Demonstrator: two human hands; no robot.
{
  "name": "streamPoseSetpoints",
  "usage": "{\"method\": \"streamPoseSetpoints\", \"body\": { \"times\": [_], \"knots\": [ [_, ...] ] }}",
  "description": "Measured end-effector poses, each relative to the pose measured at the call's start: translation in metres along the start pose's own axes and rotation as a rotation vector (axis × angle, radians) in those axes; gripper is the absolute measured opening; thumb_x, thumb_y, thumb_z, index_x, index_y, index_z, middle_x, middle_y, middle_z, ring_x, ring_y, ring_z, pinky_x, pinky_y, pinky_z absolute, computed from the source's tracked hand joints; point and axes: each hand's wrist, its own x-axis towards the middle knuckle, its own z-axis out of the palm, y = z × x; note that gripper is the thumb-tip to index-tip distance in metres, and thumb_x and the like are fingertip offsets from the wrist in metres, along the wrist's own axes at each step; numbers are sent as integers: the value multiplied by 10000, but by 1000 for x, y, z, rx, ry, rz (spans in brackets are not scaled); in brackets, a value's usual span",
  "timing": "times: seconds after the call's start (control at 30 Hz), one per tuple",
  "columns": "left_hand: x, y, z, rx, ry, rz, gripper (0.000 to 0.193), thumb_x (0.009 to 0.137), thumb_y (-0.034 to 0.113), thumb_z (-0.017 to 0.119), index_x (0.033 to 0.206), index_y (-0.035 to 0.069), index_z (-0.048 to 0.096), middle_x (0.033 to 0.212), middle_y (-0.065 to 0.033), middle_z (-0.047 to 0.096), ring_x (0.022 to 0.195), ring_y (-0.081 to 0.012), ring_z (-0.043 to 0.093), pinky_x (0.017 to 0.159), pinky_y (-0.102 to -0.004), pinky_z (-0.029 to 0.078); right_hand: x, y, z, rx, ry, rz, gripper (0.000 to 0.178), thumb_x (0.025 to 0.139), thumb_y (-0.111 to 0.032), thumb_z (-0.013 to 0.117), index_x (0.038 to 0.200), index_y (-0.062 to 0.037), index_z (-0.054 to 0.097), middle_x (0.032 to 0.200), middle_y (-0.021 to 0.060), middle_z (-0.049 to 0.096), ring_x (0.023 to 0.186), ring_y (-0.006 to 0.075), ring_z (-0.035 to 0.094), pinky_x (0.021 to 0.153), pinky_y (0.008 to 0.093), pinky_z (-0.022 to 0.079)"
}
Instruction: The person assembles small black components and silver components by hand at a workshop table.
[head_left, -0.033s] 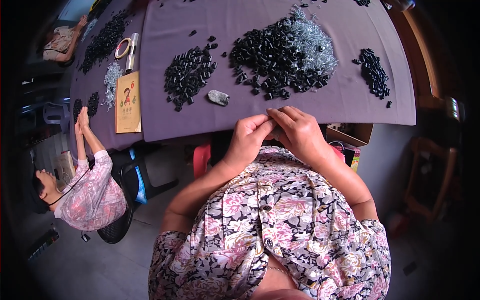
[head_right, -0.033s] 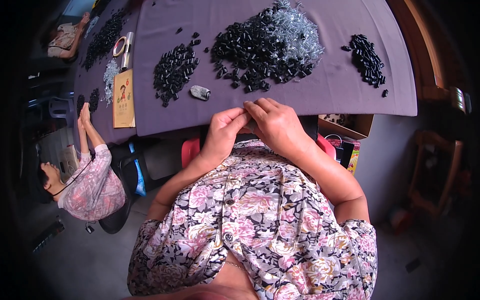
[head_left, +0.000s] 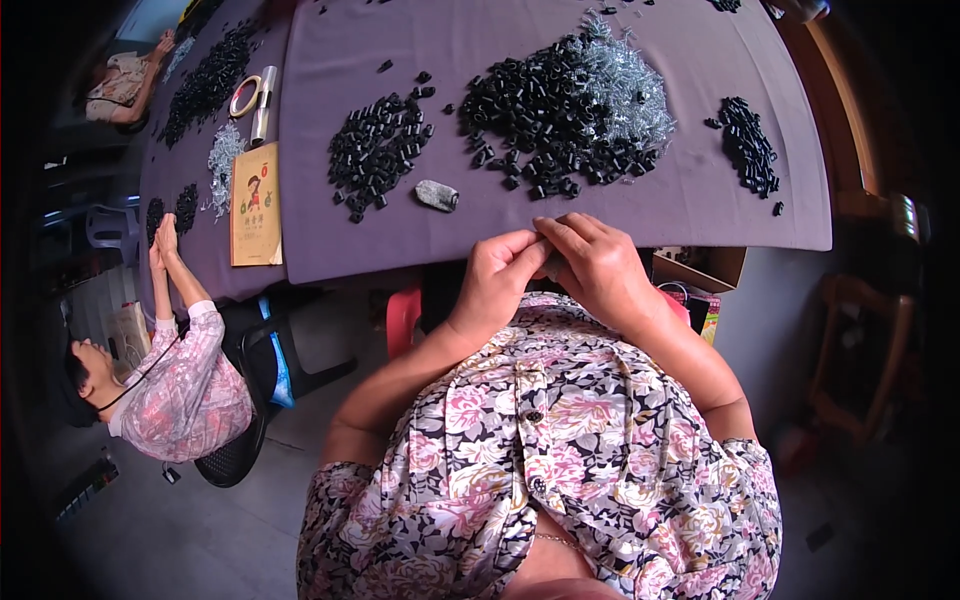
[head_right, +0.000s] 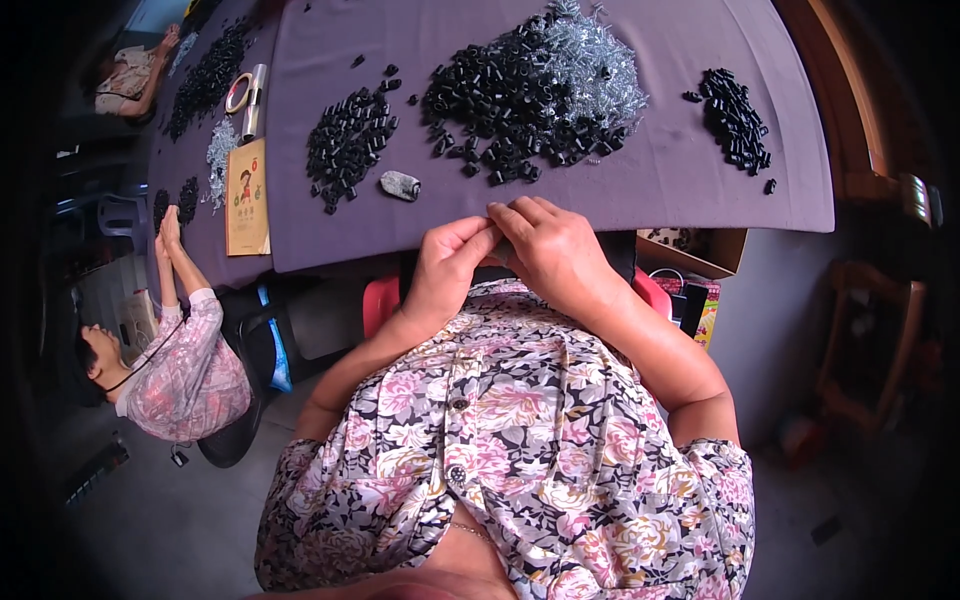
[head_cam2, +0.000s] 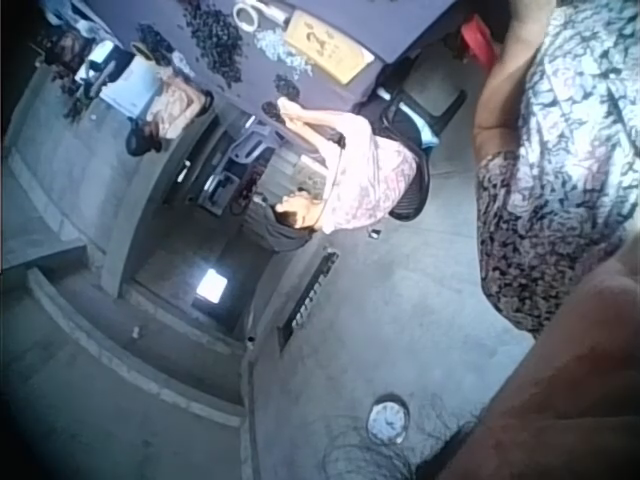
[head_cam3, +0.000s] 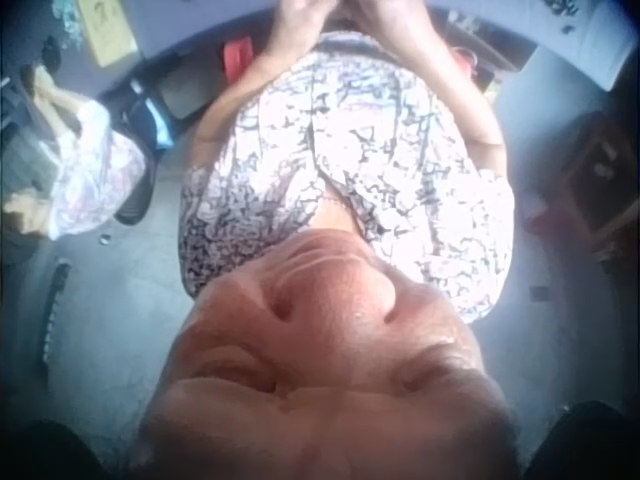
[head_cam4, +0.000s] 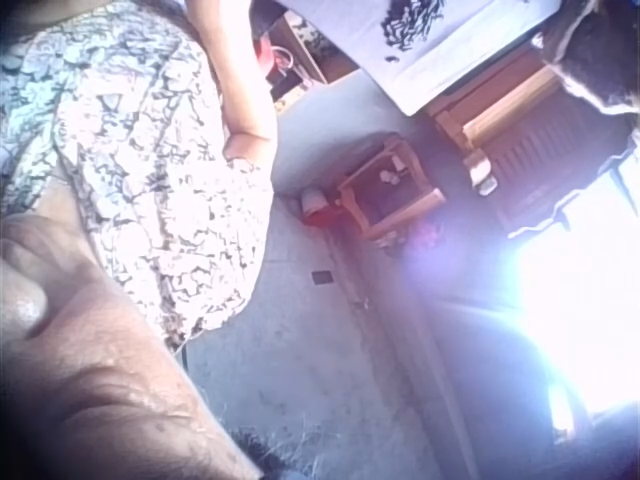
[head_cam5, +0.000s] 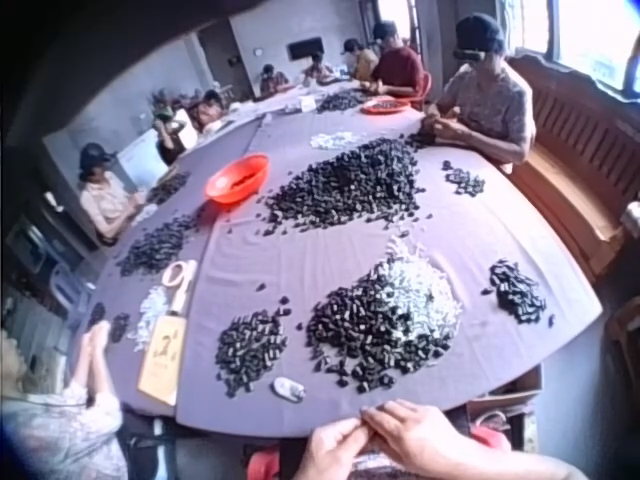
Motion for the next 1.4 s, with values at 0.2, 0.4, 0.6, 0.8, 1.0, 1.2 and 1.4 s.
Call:
{"method": "streamPoseSetpoints", "body": {
  "times": [0.2,0.4,0.6,0.8,1.0,1.2,1.4],
  "knots": [
    [-1,6,3,41,27,59,226,1015,118,503,1017,-48,657,921,-42,673,839,-93,634,771,-243,525,0,-6,-3,25,16,8,507,669,26,673,1173,8,624,939,143,634,842,345,650,720,412,540],
    [3,-1,7,-159,69,-7,209,994,92,490,1002,-27,662,917,-33,672,823,-87,638,761,-243,525,2,-3,1,-30,7,8,515,669,12,677,1181,10,622,958,136,641,852,332,655,728,401,550],
    [1,-6,10,-256,99,-13,230,997,108,463,999,-7,662,917,-26,666,801,-82,632,753,-248,531,-1,-6,5,-87,9,7,536,662,-47,720,1186,10,620,962,124,637,849,318,653,713,390,549],
    [0,-5,10,-280,81,-81,226,1003,101,444,1012,0,647,953,-29,662,839,-93,636,778,-259,537,-2,0,4,-163,-35,-31,533,682,-89,724,1196,5,617,957,106,634,843,294,647,695,379,544],
    [-5,-13,8,-242,91,-60,227,1006,91,432,1031,-7,636,970,-33,657,880,-103,639,800,-268,539,-5,3,9,-194,-60,-77,520,711,-127,722,1197,20,608,946,96,631,816,268,633,688,369,539],
    [-8,-21,7,-246,89,-57,230,1007,91,436,1059,-21,629,974,-37,655,879,-99,635,800,-265,540,-10,5,11,-142,-77,-88,525,711,-127,725,1199,25,604,944,104,629,824,278,631,707,367,538],
    [-10,-23,6,-244,79,-65,229,1015,102,435,1075,-17,621,974,-35,652,878,-98,636,800,-262,541,-11,2,11,-109,-59,-73,526,698,-107,726,1192,28,607,969,115,635,834,287,640,715,371,544]
  ]
}}
